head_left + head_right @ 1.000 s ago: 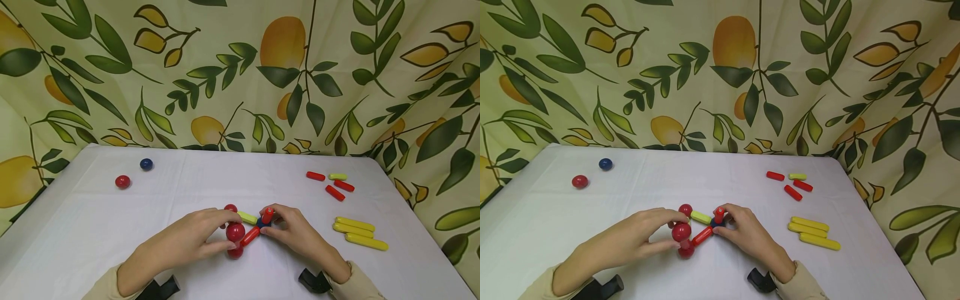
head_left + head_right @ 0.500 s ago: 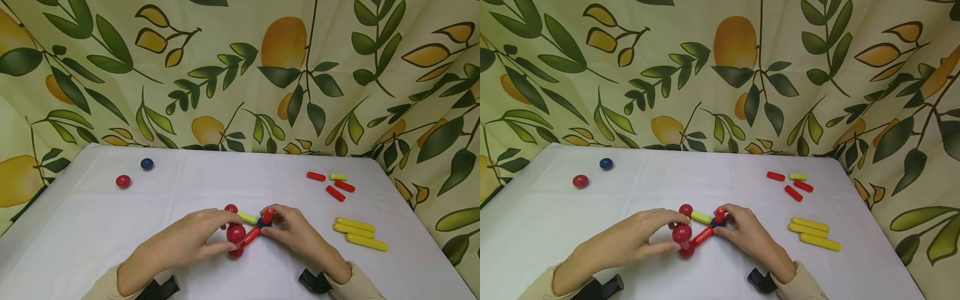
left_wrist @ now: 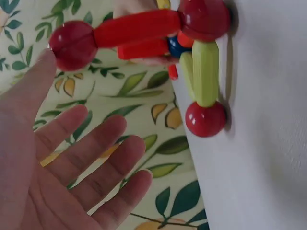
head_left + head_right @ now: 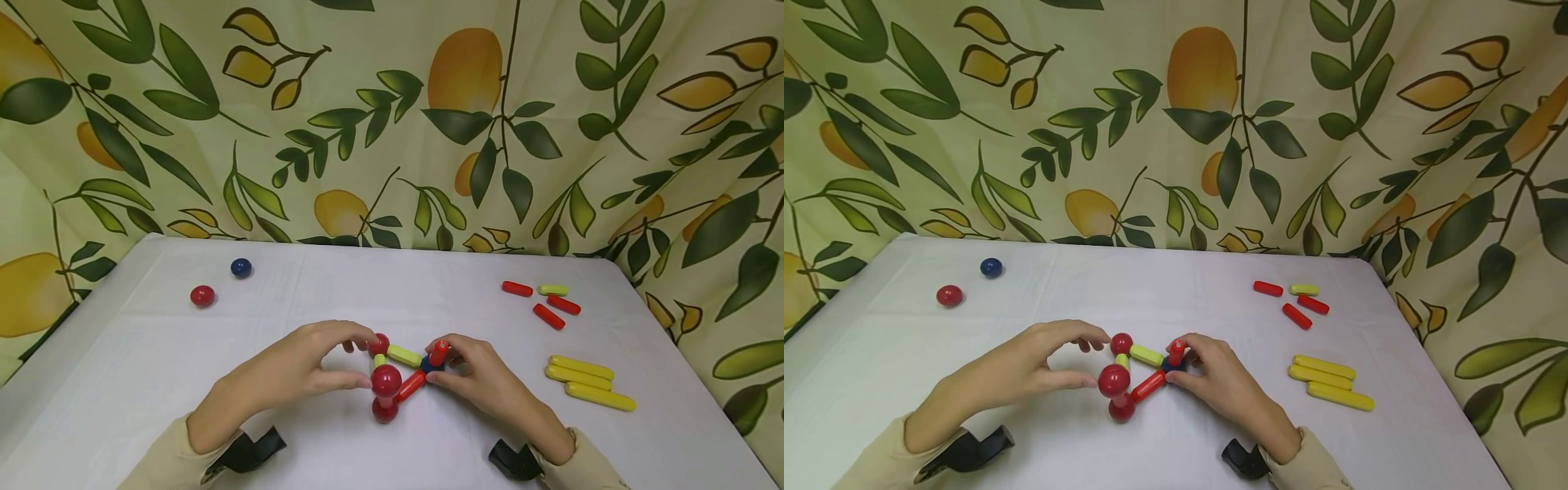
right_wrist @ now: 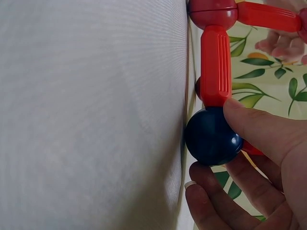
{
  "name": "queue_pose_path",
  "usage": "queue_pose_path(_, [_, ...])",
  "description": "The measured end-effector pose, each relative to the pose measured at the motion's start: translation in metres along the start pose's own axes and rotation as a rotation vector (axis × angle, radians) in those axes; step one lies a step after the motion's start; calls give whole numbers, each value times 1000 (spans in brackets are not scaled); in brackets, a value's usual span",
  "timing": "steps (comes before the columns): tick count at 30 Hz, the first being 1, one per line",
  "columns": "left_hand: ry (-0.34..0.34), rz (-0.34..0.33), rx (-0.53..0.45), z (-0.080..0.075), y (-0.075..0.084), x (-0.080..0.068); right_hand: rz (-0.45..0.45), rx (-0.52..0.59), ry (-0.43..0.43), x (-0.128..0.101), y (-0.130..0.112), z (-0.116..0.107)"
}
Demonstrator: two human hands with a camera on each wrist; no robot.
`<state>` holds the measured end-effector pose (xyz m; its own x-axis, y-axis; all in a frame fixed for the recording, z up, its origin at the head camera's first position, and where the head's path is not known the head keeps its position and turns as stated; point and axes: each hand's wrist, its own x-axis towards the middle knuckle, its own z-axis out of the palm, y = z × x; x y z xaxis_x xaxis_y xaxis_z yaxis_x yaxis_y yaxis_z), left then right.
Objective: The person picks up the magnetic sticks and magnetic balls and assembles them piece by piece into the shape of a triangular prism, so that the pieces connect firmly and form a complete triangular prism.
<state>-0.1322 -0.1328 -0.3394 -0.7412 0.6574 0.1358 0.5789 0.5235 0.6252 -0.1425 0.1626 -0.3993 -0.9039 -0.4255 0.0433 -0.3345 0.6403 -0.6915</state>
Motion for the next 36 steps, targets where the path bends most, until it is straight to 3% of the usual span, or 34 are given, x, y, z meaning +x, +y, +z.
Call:
queue_pose_path(5, [83,-44,89,-6,-12,-1,8,-3,0,1,0,0])
queue_pose_path(13, [214,-84,146,-16,-39,-3,12,6,-7,0,0,1])
queue_pose_path(28, [363,-69,222,-38,-79,-12,15,24,-26,0,-1,0])
queue_pose_path(36, [404,-107,282,-51,-96,-21,10,34,-31,0,1,0])
